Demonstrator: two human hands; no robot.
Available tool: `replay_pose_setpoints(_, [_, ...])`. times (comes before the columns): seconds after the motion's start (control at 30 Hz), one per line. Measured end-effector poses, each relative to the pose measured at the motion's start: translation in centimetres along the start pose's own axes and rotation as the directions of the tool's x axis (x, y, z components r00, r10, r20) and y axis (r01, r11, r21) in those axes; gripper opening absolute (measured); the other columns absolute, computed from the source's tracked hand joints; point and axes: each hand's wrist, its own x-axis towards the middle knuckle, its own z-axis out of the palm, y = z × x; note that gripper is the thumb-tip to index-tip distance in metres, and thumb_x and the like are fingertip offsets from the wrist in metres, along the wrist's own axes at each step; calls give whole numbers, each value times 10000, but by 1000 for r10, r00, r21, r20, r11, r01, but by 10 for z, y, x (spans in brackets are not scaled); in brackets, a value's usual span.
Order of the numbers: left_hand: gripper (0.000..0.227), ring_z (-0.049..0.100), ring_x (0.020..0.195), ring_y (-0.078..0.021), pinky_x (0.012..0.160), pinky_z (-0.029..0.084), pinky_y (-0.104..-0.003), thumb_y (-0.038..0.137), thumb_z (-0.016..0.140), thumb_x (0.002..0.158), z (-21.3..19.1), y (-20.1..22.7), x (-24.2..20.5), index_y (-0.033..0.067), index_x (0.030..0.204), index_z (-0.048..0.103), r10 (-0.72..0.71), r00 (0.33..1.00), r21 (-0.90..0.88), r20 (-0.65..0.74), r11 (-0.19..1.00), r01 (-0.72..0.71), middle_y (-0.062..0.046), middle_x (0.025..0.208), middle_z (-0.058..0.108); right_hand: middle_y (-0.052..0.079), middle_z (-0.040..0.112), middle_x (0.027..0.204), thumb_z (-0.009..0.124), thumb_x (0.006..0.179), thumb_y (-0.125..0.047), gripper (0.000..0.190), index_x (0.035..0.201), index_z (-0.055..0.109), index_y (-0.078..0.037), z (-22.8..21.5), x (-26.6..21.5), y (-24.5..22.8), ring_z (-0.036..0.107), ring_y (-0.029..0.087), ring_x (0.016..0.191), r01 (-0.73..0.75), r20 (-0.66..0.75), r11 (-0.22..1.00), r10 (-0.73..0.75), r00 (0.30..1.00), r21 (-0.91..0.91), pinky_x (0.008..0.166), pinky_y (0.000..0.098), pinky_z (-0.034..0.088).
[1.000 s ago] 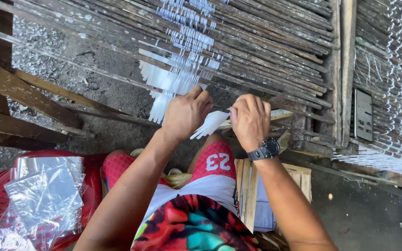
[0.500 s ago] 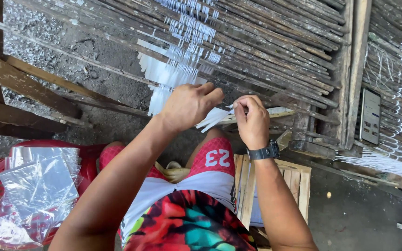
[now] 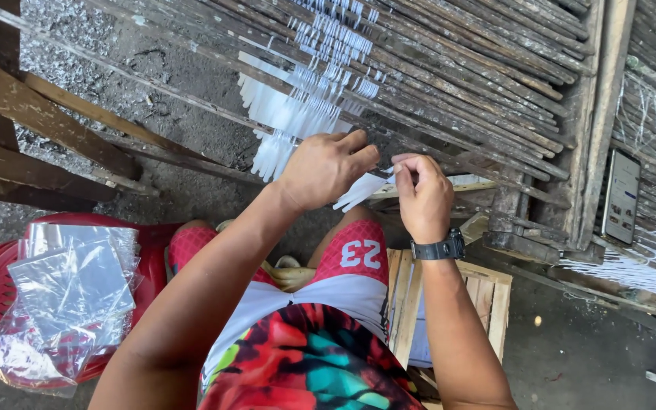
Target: Separating individual candle wicks from a bundle and arranging them onto a wooden production frame.
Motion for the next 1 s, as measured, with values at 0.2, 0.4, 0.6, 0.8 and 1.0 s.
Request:
replay_pose_setpoints(0.2, [192, 518, 487, -206, 419, 429, -297, 246, 395, 902, 1, -1, -2, 123, 866, 538, -5, 1000, -11, 11, 1000, 5, -8, 659, 411, 75, 624, 870, 511, 832, -128, 97, 779, 571, -73, 0, 1, -3, 589, 313, 739, -4, 16, 1000, 5, 1000, -22, 609, 377, 471])
replay_pose_setpoints(0.4, [201, 520, 495, -221, 423, 431, -308, 250, 400, 899, -3, -2, -1, 119, 859, 548, -3, 999, -56, 37, 998, 5, -19, 655, 415, 76, 627, 881, 510, 830, -126, 93, 788, 578, -78, 0, 1, -2, 589, 315, 734, -1, 19, 1000, 1, 1000, -9, 599, 377, 473])
replay_pose_setpoints(0.6, [190, 527, 494, -220, 422, 434, -314, 233, 406, 898, -6, 0, 1, 113, 877, 553, -24, 998, -53, 64, 998, 27, -21, 653, 424, 82, 628, 890, 508, 836, -127, 96, 795, 577, -75, 0, 1, -3, 588, 320, 734, -1, 12, 1000, 1, 1000, -4, 594, 382, 474])
replay_pose_setpoints(0.8, [179, 517, 484, -208, 408, 425, -299, 234, 432, 888, -8, 4, 5, 116, 826, 552, -49, 998, -44, 47, 998, 51, -22, 648, 417, 79, 631, 874, 506, 833, -125, 92, 797, 579, -81, -1, 1, -4, 590, 319, 725, 1, 21, 1000, -1, 1000, 5, 592, 381, 472])
replay_pose_setpoints(1.0, [171, 507, 481, -223, 401, 418, -304, 246, 480, 857, -14, 4, 7, 111, 768, 537, -53, 997, -77, 51, 995, 57, -16, 637, 395, 89, 629, 843, 508, 832, -131, 88, 802, 578, -88, 0, 1, -3, 590, 325, 709, 14, 1, 1000, -14, 1000, -9, 578, 397, 469])
